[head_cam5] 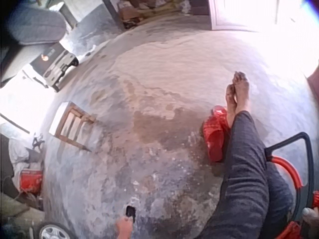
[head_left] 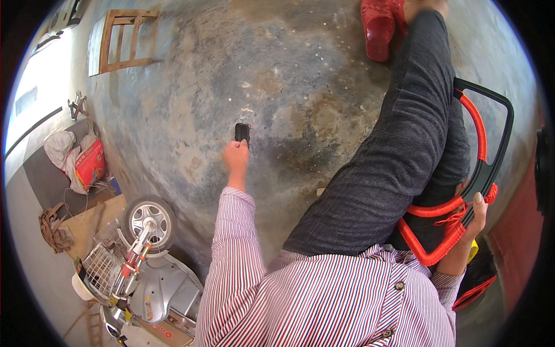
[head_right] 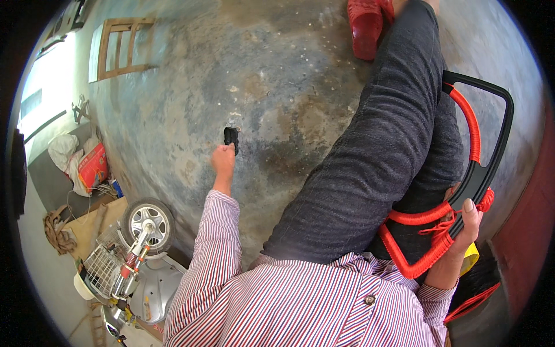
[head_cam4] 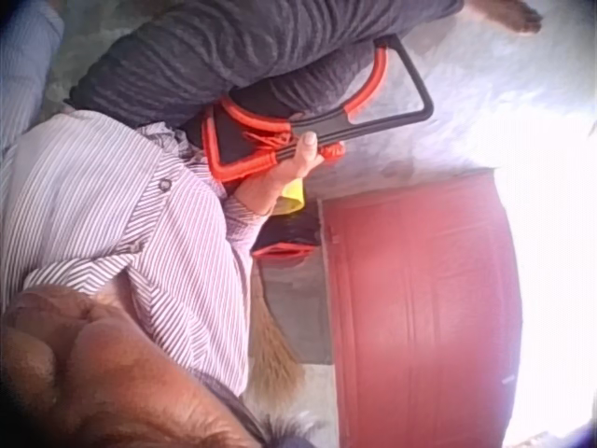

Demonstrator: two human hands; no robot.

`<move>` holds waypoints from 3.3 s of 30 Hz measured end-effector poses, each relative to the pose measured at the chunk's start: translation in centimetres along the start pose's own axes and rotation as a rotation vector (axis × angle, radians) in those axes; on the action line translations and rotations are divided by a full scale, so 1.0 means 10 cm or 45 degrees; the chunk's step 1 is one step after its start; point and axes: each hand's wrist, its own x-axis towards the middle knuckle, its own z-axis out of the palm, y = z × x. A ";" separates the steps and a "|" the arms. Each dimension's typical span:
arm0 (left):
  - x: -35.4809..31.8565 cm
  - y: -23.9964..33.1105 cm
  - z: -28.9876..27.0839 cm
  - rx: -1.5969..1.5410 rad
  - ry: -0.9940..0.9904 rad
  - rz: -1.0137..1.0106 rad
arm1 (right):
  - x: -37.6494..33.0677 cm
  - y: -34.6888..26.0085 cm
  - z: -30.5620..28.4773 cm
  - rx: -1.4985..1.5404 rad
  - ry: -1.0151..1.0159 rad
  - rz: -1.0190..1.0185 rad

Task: The recorder is wrapping a red string around the frame of a circular object while sitting on the floor.

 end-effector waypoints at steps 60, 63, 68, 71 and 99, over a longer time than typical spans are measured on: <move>-0.77 -0.36 0.40 -0.094 -0.062 0.050 | -0.04 -0.06 0.33 -0.119 0.126 0.003; -0.75 -0.34 0.39 -0.063 -0.050 0.081 | -0.06 -0.07 0.36 -0.117 0.137 0.012; -0.82 -0.31 0.42 -0.102 -0.094 0.085 | -0.09 -0.08 0.44 -0.080 0.214 0.050; -0.92 -0.19 0.40 -0.123 -0.138 0.057 | -0.08 -0.06 0.32 -0.077 0.141 0.072; -0.62 -0.18 0.18 -0.044 0.072 0.178 | -0.08 -0.04 0.36 -0.043 0.130 0.075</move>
